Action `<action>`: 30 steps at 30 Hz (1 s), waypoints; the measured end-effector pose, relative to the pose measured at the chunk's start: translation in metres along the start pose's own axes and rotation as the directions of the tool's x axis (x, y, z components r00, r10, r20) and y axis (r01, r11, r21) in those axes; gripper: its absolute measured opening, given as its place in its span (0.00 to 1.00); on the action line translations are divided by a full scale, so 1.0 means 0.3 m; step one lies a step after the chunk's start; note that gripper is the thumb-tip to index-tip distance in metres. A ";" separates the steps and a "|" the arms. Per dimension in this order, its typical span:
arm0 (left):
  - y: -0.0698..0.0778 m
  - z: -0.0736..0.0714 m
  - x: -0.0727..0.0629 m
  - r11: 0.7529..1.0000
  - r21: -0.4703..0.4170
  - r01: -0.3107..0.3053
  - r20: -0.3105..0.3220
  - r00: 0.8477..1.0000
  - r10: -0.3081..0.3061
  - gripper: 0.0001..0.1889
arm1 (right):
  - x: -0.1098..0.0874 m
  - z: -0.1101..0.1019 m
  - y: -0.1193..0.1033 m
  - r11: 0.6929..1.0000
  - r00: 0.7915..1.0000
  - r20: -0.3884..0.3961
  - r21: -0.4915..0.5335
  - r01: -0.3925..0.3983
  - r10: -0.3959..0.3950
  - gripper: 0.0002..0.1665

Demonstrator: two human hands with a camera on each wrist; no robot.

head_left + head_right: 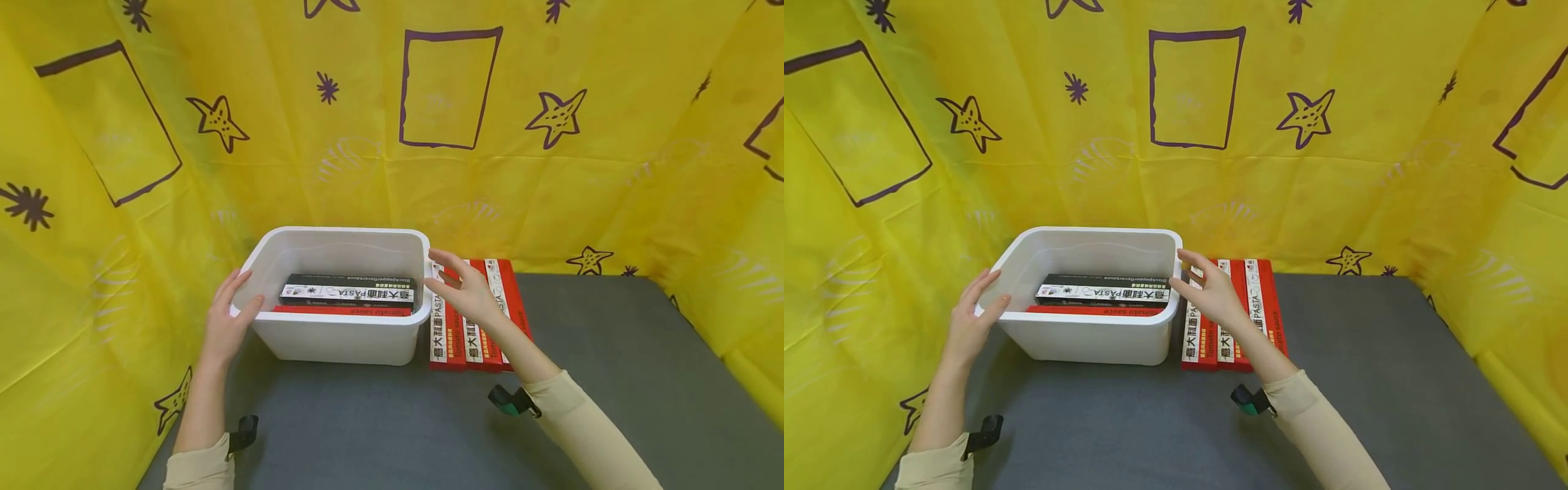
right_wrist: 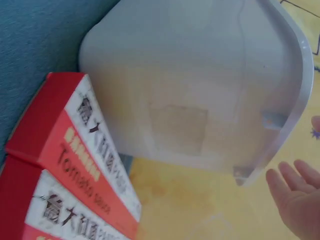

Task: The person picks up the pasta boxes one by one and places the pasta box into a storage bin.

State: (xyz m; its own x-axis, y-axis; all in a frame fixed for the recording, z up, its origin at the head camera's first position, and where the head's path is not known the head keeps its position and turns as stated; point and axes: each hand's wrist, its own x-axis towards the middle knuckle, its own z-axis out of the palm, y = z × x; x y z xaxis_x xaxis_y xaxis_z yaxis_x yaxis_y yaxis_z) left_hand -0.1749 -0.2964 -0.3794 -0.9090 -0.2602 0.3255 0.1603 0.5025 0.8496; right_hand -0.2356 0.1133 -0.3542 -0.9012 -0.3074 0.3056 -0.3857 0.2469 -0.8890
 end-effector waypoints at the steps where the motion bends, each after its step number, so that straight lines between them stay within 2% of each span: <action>1: 0.001 0.001 0.000 1.000 0.000 0.000 -0.001 1.000 0.000 0.30 | -0.006 -0.005 0.006 1.000 1.000 -0.005 -0.004 0.001 -0.001 0.34; 9: 0.007 0.000 0.001 1.000 0.002 0.002 0.000 1.000 -0.002 0.30 | -0.048 -0.048 0.049 0.999 0.999 -0.033 0.010 -0.042 0.042 0.37; 16: 0.010 0.001 0.000 1.000 0.004 0.001 0.001 1.000 -0.001 0.30 | -0.083 -0.097 0.089 0.991 0.991 -0.062 -0.053 -0.122 0.119 0.40; 25: 0.009 0.005 0.001 1.000 -0.010 -0.001 -0.018 1.000 0.001 0.30 | -0.137 -0.153 0.147 0.987 0.982 -0.098 -0.003 -0.161 0.160 0.43; 30: 0.007 0.007 0.002 1.000 -0.012 0.000 -0.019 1.000 -0.001 0.30 | -0.170 -0.179 0.180 0.981 0.974 -0.122 -0.018 -0.193 0.189 0.46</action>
State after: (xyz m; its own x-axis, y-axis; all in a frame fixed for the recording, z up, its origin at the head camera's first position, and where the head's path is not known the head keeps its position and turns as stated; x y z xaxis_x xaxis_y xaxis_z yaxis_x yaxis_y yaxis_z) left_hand -0.1760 -0.2939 -0.3783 -0.9015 -0.2765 0.3329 0.1647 0.4921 0.8548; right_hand -0.2212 0.1915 -0.3994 -0.9751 -0.1411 0.1709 -0.2081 0.3176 -0.9251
